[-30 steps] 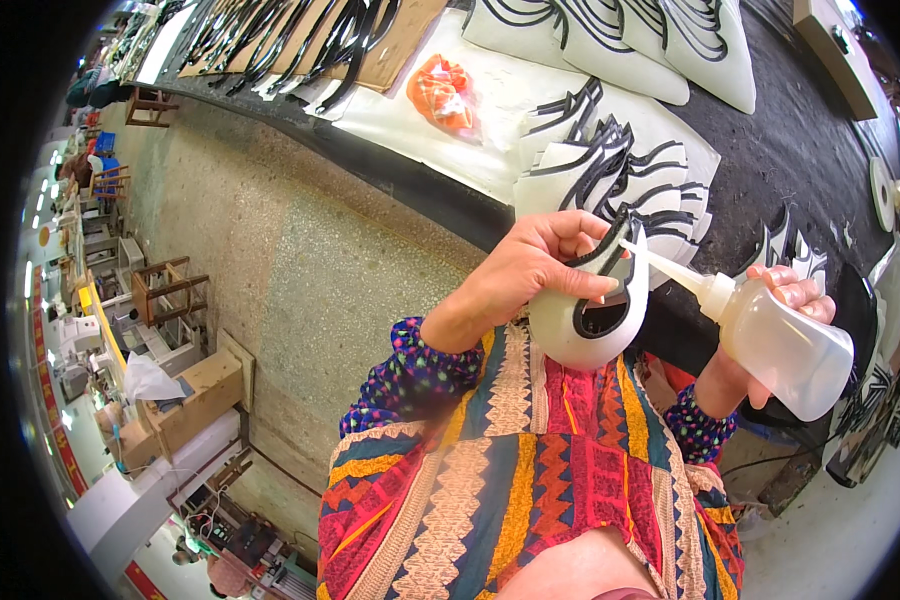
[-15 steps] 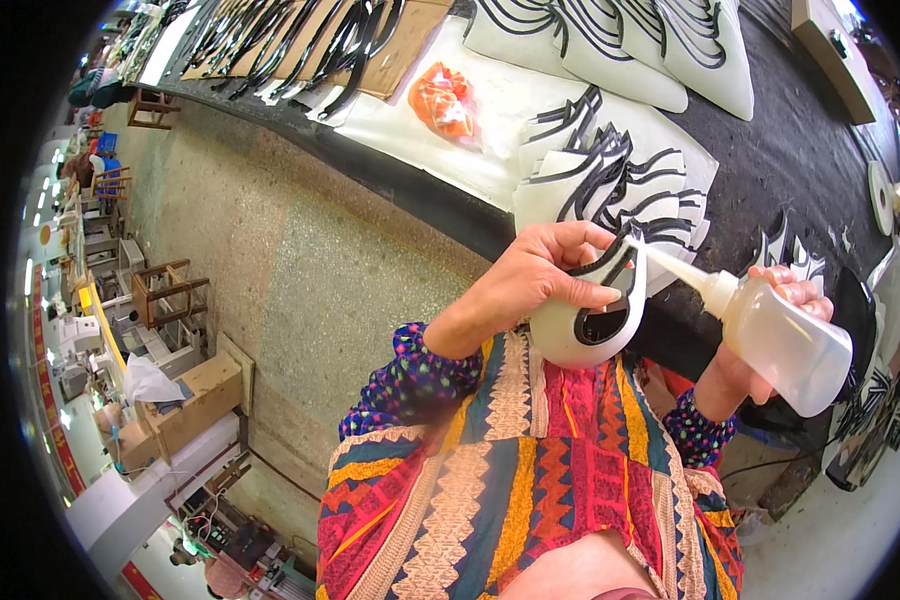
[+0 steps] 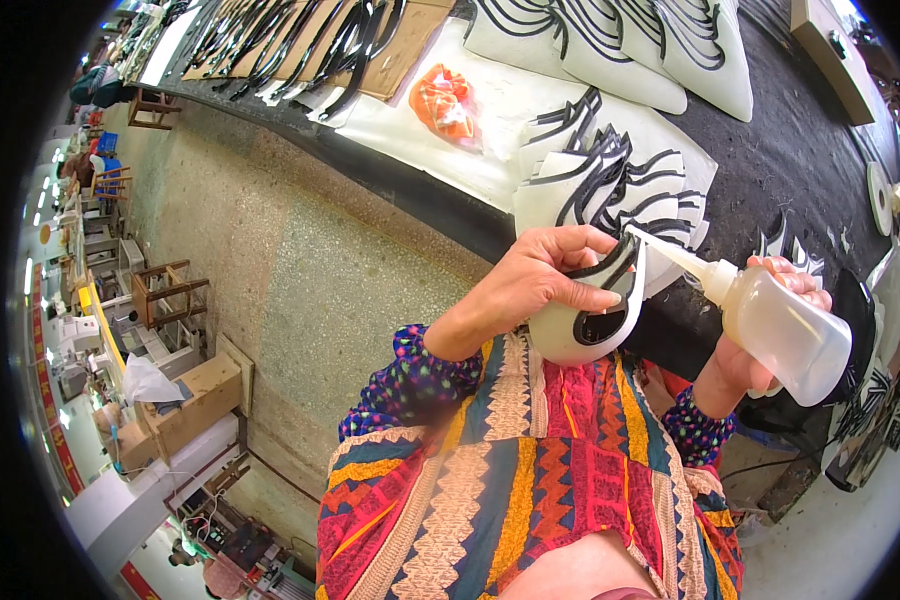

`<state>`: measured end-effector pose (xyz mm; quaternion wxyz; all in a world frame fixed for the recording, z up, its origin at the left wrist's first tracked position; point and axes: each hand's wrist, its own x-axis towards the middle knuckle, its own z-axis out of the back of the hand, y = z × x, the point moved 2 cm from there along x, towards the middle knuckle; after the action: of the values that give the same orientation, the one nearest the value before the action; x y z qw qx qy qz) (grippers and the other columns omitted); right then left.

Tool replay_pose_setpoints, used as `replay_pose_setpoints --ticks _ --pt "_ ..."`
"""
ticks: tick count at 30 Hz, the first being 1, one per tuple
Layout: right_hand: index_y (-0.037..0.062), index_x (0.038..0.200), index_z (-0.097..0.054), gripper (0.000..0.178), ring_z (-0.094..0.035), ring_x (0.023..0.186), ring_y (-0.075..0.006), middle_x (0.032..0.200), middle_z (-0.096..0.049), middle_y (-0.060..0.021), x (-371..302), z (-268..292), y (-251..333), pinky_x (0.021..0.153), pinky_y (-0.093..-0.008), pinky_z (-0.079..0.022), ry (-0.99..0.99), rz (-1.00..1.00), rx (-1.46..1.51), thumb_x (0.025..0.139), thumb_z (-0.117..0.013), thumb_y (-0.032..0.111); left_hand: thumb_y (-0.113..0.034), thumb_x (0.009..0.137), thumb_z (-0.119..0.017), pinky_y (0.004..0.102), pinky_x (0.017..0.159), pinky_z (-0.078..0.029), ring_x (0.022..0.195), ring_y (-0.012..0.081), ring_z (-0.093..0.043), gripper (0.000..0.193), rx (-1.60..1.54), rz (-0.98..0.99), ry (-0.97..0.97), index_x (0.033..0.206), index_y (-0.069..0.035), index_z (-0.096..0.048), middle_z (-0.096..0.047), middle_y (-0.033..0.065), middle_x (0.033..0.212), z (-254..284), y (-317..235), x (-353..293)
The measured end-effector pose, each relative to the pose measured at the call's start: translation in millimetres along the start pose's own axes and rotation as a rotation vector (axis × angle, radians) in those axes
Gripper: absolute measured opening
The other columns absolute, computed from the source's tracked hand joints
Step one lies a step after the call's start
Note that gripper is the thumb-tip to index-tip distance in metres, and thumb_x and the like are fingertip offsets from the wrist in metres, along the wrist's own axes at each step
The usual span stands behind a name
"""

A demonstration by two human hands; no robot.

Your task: Applying glue to shoe components on a workbench in a factory.

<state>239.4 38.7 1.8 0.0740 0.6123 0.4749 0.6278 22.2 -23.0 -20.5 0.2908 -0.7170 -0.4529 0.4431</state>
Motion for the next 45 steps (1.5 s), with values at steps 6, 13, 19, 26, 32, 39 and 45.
replay_pose_setpoints --ticks 6,13,19,26,32,39,45 --pt "0.0088 0.104 -0.043 0.081 -0.048 0.098 -0.0258 0.100 -0.050 -0.0063 0.1 7.0 -4.4 0.087 -0.0407 -0.042 -0.161 -0.015 -0.128 0.045 -0.074 0.054 0.007 0.064 -0.067 0.0183 0.073 -0.044 0.079 0.0066 -0.054 0.042 -0.034 0.027 0.001 0.104 0.001 -0.057 -0.058 -0.0004 0.084 0.3 -1.4 2.0" --pt "0.0094 0.105 -0.043 0.081 -0.047 0.101 -0.0254 0.101 -0.049 -0.0052 9.2 13.2 -12.3 0.088 -0.0402 -0.041 -0.141 0.122 -0.089 0.046 -0.074 0.056 0.001 0.066 -0.069 0.0187 0.066 -0.043 0.071 0.0057 -0.054 0.045 0.112 -0.073 0.086 0.108 0.003 -0.053 -0.059 0.0015 0.078 4.3 -24.0 24.9" --pt "0.0095 0.105 -0.044 0.082 -0.046 0.102 -0.0253 0.101 -0.049 -0.0050 16.3 25.8 -16.9 0.089 -0.0406 -0.041 -0.242 0.181 -0.089 0.044 -0.075 0.055 0.008 0.063 -0.066 0.0188 0.074 -0.044 0.079 0.0067 -0.054 0.040 0.141 -0.052 0.114 0.102 0.000 -0.058 -0.059 0.0012 0.085 0.0 -41.3 44.5" --pt "0.0096 0.106 -0.042 0.083 -0.046 0.103 -0.0252 0.103 -0.048 -0.0047 28.9 38.6 -13.9 0.090 -0.0405 -0.040 -0.153 0.262 -0.069 0.045 -0.074 0.055 0.009 0.064 -0.064 0.0191 0.066 -0.046 0.072 0.0078 -0.056 0.039 0.138 -0.086 0.187 0.102 0.000 -0.057 -0.060 0.0031 0.084 -11.2 -58.9 69.0" --pt "0.0095 0.107 -0.042 0.082 -0.045 0.104 -0.0256 0.102 -0.048 -0.0052 38.3 50.6 -20.9 0.090 -0.0407 -0.040 -0.277 0.244 -0.150 0.047 -0.074 0.055 0.009 0.065 -0.064 0.0192 0.064 -0.047 0.070 0.0079 -0.056 0.039 0.132 -0.117 0.215 0.102 0.000 -0.057 -0.060 0.0037 0.083 -14.9 -61.7 82.2" --pt "0.0053 0.109 -0.040 0.086 -0.052 0.092 -0.0302 0.099 -0.051 -0.0114 37.0 52.1 -26.9 0.078 -0.0422 -0.046 -0.177 0.347 -0.024 0.046 -0.077 0.051 0.009 0.066 -0.064 0.0202 0.065 -0.048 0.073 0.0082 -0.056 0.035 0.082 -0.095 0.203 0.099 0.000 -0.056 -0.061 0.0036 0.082 -11.1 -57.8 89.1" --pt "0.0060 0.108 -0.040 0.085 -0.051 0.093 -0.0300 0.098 -0.051 -0.0110 35.1 49.2 -25.6 0.079 -0.0426 -0.045 -0.311 0.280 -0.094 0.046 -0.078 0.050 0.009 0.066 -0.064 0.0201 0.063 -0.048 0.069 0.0086 -0.057 0.034 0.098 -0.095 0.201 0.098 0.001 -0.056 -0.060 0.0043 0.082 -10.1 -55.7 88.8"
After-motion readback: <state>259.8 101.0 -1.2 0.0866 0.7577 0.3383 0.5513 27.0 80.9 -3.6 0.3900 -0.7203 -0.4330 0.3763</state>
